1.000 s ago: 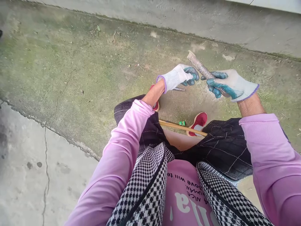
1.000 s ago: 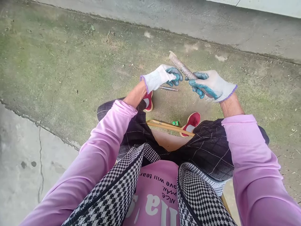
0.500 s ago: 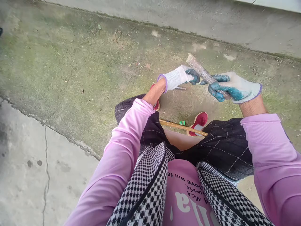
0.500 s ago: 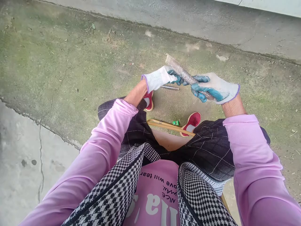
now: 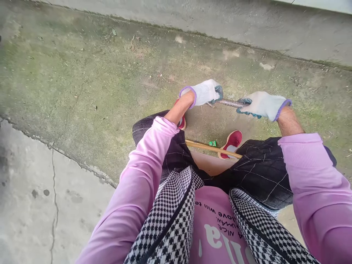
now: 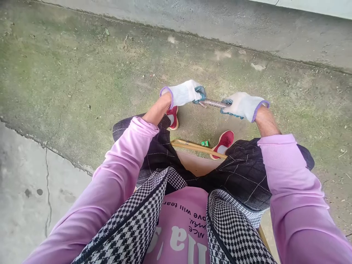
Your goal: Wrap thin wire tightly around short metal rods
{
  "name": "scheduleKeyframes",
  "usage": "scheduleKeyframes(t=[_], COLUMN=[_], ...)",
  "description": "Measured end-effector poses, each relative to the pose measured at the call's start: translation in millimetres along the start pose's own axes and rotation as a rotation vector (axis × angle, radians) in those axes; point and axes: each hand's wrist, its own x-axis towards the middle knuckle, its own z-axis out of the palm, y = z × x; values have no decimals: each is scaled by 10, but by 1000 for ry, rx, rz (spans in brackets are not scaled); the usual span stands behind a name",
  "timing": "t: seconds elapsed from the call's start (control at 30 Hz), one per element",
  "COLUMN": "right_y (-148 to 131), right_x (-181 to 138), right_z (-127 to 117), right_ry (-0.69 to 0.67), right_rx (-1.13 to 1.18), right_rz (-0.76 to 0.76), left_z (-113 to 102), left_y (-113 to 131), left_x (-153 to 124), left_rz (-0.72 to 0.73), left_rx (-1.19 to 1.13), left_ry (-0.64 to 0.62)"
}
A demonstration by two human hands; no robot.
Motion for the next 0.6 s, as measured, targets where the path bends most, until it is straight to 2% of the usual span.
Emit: scheduleKeyframes(t=[0.17, 0.27, 0.43, 0.6], right_y=[115, 89, -10, 73], right_x=[63, 8, -275, -625], right_z=[-8, 13, 27, -111], right_ry=[215, 279, 394, 449], right_rx=[115, 303, 894, 1120], right_rz=[-7, 4, -46, -172], left_z=[-15, 27, 26, 13], left_y=[-2, 79, 451, 851], left_x=[108, 161, 238, 262], left_rz=[4, 47, 143, 185], left_rx=[-94, -185, -273, -361], left_ry=[16, 41, 24, 4])
